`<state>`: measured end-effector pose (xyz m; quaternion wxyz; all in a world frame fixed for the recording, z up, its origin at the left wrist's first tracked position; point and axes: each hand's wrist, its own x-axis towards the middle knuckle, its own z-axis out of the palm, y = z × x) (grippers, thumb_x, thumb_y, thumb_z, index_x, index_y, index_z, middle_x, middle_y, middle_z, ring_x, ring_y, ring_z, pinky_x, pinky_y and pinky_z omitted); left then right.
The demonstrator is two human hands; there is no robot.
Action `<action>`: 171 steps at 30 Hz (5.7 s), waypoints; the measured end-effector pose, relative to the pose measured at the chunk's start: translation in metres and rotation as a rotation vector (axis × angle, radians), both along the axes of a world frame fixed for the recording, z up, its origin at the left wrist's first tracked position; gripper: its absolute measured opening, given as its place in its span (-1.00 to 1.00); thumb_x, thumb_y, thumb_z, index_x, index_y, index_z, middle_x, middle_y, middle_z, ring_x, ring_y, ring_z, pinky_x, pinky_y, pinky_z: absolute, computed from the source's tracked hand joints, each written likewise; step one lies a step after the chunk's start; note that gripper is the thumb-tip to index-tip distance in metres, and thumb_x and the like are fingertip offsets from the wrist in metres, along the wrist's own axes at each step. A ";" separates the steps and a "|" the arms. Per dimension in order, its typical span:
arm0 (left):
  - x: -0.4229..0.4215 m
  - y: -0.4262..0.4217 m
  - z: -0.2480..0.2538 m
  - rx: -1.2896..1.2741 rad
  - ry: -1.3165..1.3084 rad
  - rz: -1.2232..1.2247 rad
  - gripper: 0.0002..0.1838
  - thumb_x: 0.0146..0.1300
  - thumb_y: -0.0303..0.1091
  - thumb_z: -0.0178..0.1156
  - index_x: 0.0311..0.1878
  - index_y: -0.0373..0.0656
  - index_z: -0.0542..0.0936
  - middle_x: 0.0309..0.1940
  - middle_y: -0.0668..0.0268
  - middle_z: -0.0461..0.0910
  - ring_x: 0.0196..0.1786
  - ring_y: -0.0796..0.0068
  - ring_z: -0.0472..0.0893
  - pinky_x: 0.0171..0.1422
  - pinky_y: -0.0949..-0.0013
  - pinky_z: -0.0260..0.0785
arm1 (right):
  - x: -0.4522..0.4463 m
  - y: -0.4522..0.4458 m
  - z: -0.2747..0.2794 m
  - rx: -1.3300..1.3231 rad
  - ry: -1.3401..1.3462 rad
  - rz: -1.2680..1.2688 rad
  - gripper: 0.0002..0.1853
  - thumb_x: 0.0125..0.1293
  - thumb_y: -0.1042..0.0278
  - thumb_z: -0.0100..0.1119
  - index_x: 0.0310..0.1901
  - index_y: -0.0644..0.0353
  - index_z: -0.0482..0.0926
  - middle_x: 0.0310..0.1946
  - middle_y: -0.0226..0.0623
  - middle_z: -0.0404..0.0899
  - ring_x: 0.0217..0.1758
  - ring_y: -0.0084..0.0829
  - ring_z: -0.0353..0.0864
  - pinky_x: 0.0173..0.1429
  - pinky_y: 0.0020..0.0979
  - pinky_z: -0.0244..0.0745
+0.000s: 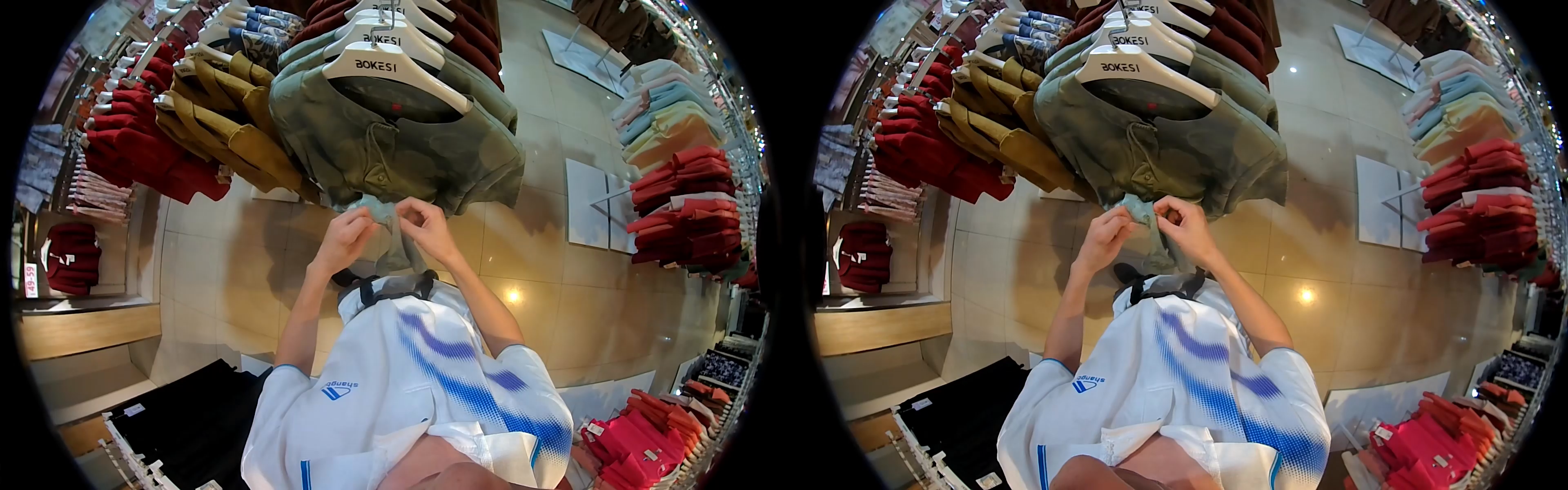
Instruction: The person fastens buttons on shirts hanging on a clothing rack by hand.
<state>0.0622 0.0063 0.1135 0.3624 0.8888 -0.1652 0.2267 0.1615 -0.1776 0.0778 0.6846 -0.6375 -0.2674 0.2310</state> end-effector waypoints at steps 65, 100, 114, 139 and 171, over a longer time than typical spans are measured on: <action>-0.012 -0.014 -0.054 -1.501 0.577 0.160 -0.89 0.40 -0.37 0.25 -0.09 -0.14 0.57 -0.21 0.46 0.65 -0.13 0.64 0.59 -0.01 0.48 0.40 | -0.019 0.014 -0.037 0.017 0.293 0.109 -0.86 0.35 0.32 0.30 -0.30 0.20 0.66 -0.53 -0.54 0.58 -0.56 -0.76 0.35 -0.49 -0.63 0.19; -0.005 -0.029 -0.059 -1.607 0.443 0.144 -0.92 0.41 -0.44 0.22 -0.08 -0.09 0.58 -0.16 0.42 0.66 -0.10 0.56 0.63 0.01 0.39 0.46 | -0.031 0.012 -0.040 -0.008 0.253 0.075 -0.68 0.41 0.13 0.27 -0.40 0.22 0.62 -0.65 -0.55 0.45 -0.60 -0.74 0.31 -0.52 -0.58 0.14; -0.018 -0.020 -0.081 -1.482 0.624 0.220 -0.80 0.36 -0.47 0.24 0.02 -0.24 0.61 -0.08 0.34 0.69 -0.03 0.54 0.64 0.12 0.40 0.43 | 0.039 0.019 -0.018 -0.046 -0.381 -0.303 -0.70 0.34 0.19 0.25 -0.19 0.33 0.67 -0.53 -0.25 0.67 -0.65 -0.43 0.59 -0.42 -0.39 0.49; -0.019 0.006 -0.072 -0.292 0.112 0.711 -0.83 0.29 -0.44 0.27 -0.19 -0.31 0.49 -0.33 0.24 0.50 -0.30 0.42 0.49 -0.19 0.40 0.37 | 0.007 0.039 -0.046 0.096 0.429 0.013 -0.83 0.39 0.39 0.22 -0.07 0.25 0.56 -0.37 -0.47 0.61 -0.32 -0.64 0.58 -0.23 -0.58 0.39; 0.016 -0.016 -0.053 -0.279 0.318 0.333 -0.80 0.44 -0.42 0.11 -0.30 -0.26 0.36 -0.54 0.07 0.29 -0.46 0.07 0.37 -0.33 0.20 0.21 | 0.029 0.025 0.019 -0.169 -0.008 -0.130 -0.70 0.35 0.29 0.23 -0.04 0.37 0.62 -0.61 -0.33 0.66 -0.68 -0.56 0.51 -0.52 -0.46 0.34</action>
